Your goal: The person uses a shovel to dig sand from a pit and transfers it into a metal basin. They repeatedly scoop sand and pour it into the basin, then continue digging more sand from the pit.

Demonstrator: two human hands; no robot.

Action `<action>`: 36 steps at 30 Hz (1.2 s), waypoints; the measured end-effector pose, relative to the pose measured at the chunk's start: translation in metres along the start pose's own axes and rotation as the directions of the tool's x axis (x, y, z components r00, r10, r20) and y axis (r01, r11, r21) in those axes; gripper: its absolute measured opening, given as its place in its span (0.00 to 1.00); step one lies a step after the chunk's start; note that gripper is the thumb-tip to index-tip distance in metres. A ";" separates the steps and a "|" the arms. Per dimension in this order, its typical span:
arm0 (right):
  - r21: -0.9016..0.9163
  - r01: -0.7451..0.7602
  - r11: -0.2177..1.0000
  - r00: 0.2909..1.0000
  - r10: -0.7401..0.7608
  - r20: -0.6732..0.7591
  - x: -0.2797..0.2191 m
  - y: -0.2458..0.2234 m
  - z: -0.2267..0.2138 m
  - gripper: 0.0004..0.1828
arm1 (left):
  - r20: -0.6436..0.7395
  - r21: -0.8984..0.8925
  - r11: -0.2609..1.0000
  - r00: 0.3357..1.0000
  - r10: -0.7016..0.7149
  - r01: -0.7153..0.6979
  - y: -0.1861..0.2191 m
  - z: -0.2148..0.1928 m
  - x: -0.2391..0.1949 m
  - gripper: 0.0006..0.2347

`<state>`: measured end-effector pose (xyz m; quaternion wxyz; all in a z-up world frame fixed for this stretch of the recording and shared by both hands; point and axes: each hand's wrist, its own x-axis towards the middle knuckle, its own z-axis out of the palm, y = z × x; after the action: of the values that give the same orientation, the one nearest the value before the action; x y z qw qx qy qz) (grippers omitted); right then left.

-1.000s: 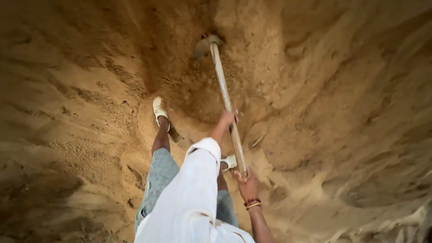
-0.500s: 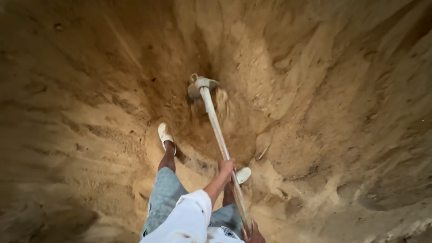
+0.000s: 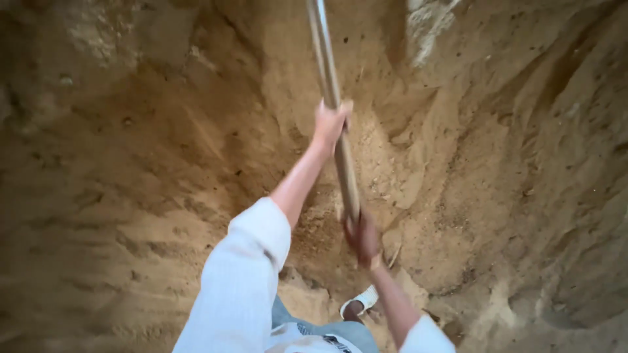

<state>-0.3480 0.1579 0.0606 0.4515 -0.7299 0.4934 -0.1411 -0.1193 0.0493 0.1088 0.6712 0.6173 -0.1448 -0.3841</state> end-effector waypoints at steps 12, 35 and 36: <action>0.238 0.481 0.844 0.874 -0.441 -0.203 0.180 -0.054 0.049 0.20 | 0.019 0.476 0.878 0.999 0.041 -0.045 -0.093 0.004 0.130 0.14; 0.464 -0.490 0.738 0.747 0.081 0.660 -0.125 0.260 0.082 0.09 | -0.188 0.835 0.464 0.946 -0.265 0.296 -0.416 -0.047 -0.201 0.11; 0.456 -0.500 0.736 0.741 0.091 0.665 -0.127 0.251 0.075 0.09 | -0.191 0.832 0.463 0.942 -0.276 0.305 -0.414 -0.042 -0.205 0.11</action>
<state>-0.5083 0.2780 -0.1502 0.8107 -0.4558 0.3665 0.0259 -0.3665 0.2452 -0.2314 0.2089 0.8865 -0.1972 -0.3627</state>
